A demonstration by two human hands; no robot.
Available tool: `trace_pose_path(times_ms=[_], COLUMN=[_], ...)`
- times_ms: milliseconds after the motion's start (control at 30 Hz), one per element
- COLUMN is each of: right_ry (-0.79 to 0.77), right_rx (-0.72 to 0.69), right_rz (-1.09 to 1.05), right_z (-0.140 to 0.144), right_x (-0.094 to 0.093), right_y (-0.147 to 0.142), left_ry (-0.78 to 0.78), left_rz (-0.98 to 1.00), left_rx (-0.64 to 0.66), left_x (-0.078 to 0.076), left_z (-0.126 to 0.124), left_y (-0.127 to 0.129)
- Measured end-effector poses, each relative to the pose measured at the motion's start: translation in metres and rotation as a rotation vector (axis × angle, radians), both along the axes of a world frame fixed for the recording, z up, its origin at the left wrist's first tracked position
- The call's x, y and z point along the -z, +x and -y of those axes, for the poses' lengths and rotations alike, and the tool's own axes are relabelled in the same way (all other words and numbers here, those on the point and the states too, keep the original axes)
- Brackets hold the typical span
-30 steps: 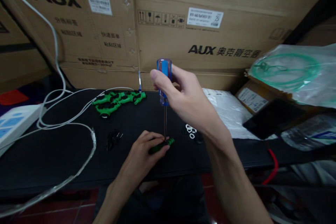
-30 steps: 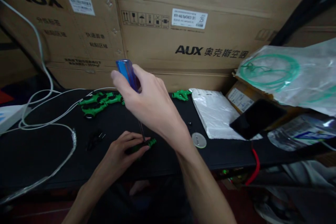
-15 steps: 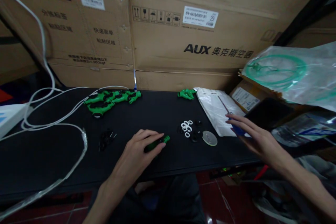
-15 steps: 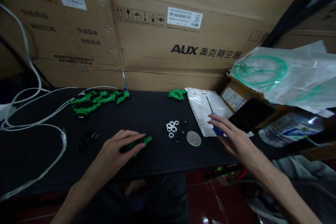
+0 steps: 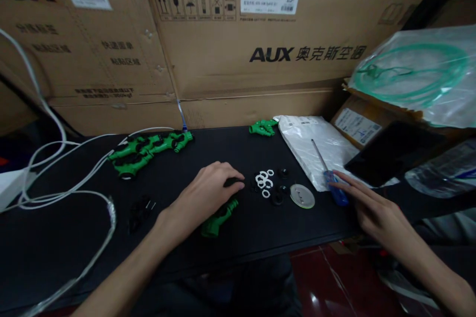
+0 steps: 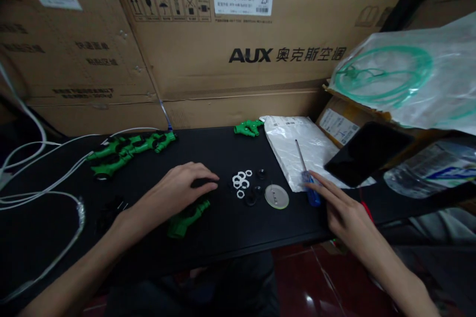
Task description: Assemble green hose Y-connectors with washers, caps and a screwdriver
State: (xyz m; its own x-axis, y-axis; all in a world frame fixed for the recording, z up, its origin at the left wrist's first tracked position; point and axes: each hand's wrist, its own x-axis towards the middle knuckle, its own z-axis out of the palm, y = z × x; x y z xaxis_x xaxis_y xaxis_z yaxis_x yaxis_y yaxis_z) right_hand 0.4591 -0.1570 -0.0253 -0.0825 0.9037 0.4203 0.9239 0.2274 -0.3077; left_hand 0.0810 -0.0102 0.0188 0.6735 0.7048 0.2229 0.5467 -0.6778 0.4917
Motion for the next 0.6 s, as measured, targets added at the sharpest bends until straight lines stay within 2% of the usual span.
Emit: trace_pose_path(times_ms=[167,267,333,467,600], right_ry=[0.109,0.154,0.187,0.068,-0.188], right_rx=[0.092,0.079,0.001,-0.143,-0.19], right_rz=[-0.086,-0.158,-0.24,-0.416,-0.367], right_z=[0.022,0.029,0.026,0.006,-0.016], right_x=[-0.011,-0.024,-0.035,-0.049,-0.042], right_y=[-0.024,-0.059,-0.09,-0.154,-0.203], left_ry=[-0.114,-0.161,-0.179,-0.23,-0.261], left_rz=[-0.054,-0.038,-0.024,-0.015,0.024], left_rx=[0.13,0.188,0.197,0.183,0.132], left_x=[0.0,0.001,0.002,0.003,0.001], left_z=[-0.034,-0.045,-0.049,-0.052,-0.051], left_y=[0.04,0.054,0.059,0.06,0.043])
